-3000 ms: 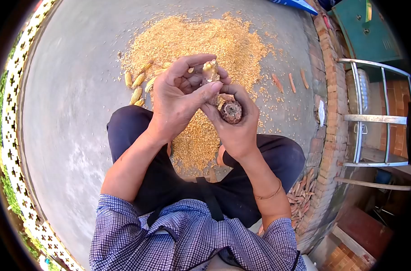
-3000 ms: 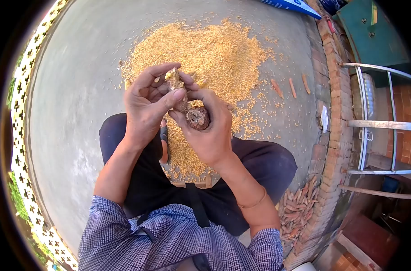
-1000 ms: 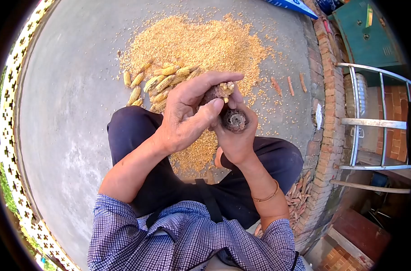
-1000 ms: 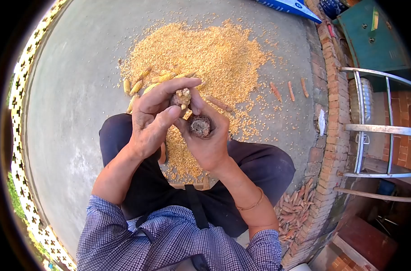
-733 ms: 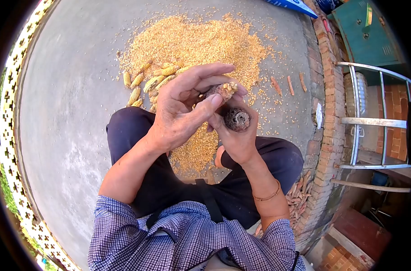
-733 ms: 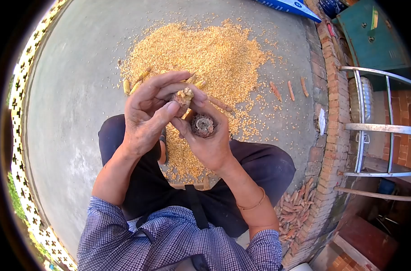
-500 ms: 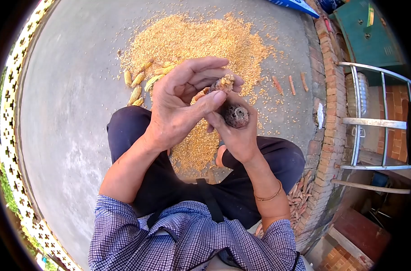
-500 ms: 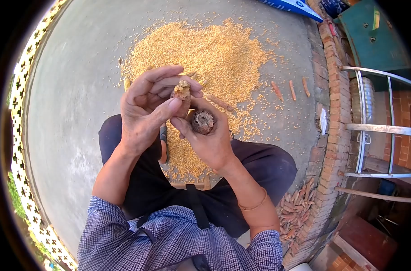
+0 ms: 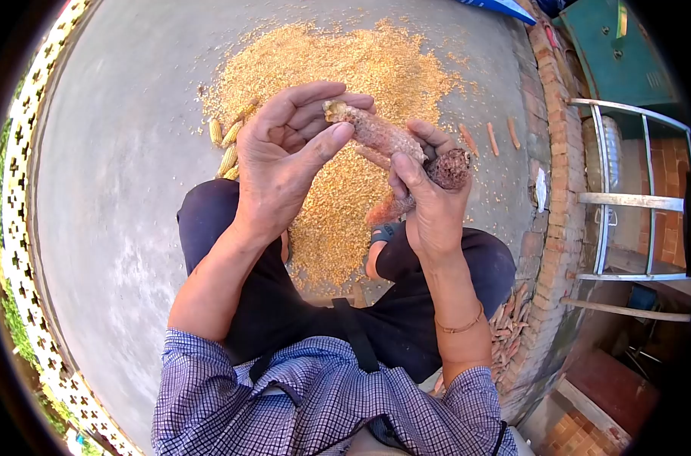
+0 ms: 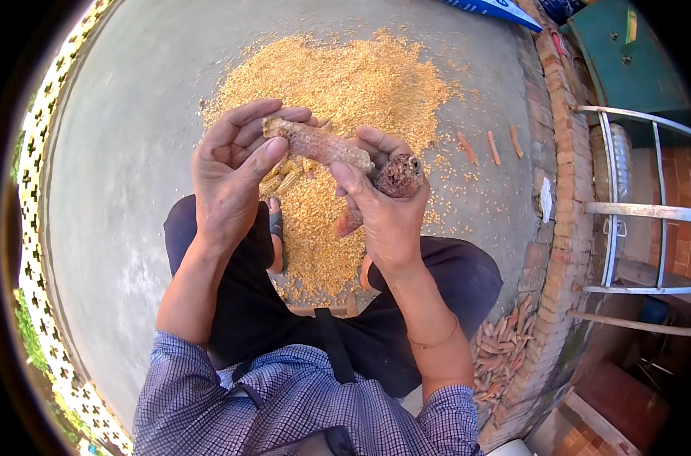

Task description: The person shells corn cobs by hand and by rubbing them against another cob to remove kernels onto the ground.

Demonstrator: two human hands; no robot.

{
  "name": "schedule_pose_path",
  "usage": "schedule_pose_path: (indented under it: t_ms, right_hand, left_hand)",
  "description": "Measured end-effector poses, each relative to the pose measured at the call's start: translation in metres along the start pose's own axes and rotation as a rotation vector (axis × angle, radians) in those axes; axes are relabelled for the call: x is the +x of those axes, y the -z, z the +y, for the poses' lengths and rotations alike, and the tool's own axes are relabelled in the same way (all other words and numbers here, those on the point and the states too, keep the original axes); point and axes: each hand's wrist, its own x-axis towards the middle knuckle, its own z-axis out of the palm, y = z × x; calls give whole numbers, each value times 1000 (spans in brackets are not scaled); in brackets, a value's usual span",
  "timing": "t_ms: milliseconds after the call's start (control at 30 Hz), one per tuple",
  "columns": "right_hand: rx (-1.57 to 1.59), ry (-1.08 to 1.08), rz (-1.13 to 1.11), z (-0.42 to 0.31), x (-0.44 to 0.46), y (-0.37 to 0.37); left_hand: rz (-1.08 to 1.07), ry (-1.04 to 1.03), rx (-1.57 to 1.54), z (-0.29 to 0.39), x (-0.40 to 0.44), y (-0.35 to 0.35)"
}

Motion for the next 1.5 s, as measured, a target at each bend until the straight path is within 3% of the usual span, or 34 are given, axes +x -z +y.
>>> schedule_pose_path:
  t_ms: [233, 333, 433, 533, 567, 700, 933, 1000, 1233, 1400, 1500]
  right_hand:
    - [10, 62, -60, -16, 3, 8]
    - [-311, 104, -233, -22, 9, 22]
    - [-347, 254, -381, -24, 11, 20]
    - [-222, 224, -398, -23, 10, 16]
    - [-215, 208, -385, -24, 10, 16]
    - [-222, 89, -279, -26, 4, 13]
    - [-268, 178, -183, -12, 2, 8]
    - [-226, 111, -128, -10, -1, 6]
    - [-233, 197, -158, -9, 2, 8]
    - [-178, 40, -130, -10, 3, 12]
    - [-131, -4, -103, -11, 3, 10]
  left_hand:
    - [-77, 87, 101, 2, -1, -2]
    - [-163, 168, 212, 6, -1, -1]
    - [-302, 198, 369, 6, -2, -2]
    - [-444, 245, 397, 4, -3, -2]
    - [-488, 268, 384, 2, -4, -2]
    - [-286, 168, 211, -9, -9, -8]
    - [-180, 121, 531, -8, -10, -11]
    - [-170, 56, 560, -14, -10, -10]
    - [-370, 177, 447, -7, -9, -10]
    - [-380, 390, 255, -2, -10, -10]
    - [-410, 182, 726, -5, -8, -9]
